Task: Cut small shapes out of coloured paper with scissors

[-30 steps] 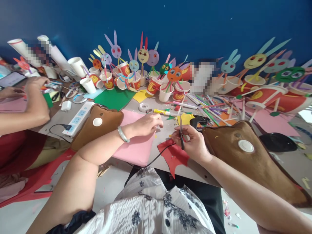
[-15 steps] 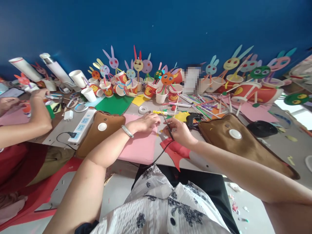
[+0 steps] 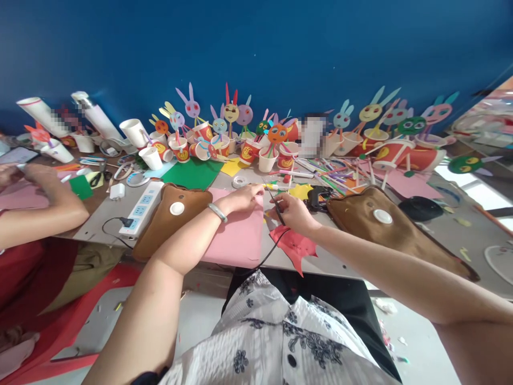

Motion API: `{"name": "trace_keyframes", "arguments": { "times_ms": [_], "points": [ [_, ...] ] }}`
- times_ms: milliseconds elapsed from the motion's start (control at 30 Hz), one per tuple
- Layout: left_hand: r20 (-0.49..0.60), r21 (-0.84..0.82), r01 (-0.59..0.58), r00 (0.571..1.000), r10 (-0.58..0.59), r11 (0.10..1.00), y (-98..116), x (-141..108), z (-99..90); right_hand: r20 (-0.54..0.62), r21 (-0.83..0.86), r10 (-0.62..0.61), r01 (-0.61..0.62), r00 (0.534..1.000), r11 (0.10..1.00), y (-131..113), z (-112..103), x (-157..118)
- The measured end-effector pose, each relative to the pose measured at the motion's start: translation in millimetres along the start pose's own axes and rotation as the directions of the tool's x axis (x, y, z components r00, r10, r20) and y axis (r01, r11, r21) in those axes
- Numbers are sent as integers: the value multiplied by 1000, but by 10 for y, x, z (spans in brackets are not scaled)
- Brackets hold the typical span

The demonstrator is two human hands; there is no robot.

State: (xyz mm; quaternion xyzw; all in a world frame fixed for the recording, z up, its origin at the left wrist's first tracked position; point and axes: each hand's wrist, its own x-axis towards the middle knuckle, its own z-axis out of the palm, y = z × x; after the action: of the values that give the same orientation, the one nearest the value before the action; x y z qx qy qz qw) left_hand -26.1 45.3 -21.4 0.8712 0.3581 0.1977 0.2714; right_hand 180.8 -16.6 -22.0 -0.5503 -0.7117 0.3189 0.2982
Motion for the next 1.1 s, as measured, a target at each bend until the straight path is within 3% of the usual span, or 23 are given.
{"name": "trace_keyframes", "arguments": {
  "times_ms": [100,433,700,733,833,900,1100],
  "points": [
    [36,-127,84,996,-80,988,-54,27,-96,-4,-3,-7,7,1000,1000,-3,48,29],
    [217,-302,199,967,-136,932,-65,-56,-428,-28,-83,-30,27,999,996,-7,164,70],
    [256,-333,244,953,-162,911,-57,-93,-518,10,-148,-165,165,986,975,-92,-38,-90],
    [261,-334,248,951,-163,910,-60,-89,-524,46,-160,-214,218,976,963,-114,-83,-153],
    [284,-342,261,945,-165,903,-59,-83,-540,237,-269,-463,516,854,814,-152,-203,-358],
    [292,-351,268,942,-167,897,-54,-83,-545,341,-293,-500,596,796,748,-148,-254,-472],
    [297,-374,283,939,-175,883,-40,-95,-543,469,-434,-437,631,767,643,-127,-288,-532]
  ]
}}
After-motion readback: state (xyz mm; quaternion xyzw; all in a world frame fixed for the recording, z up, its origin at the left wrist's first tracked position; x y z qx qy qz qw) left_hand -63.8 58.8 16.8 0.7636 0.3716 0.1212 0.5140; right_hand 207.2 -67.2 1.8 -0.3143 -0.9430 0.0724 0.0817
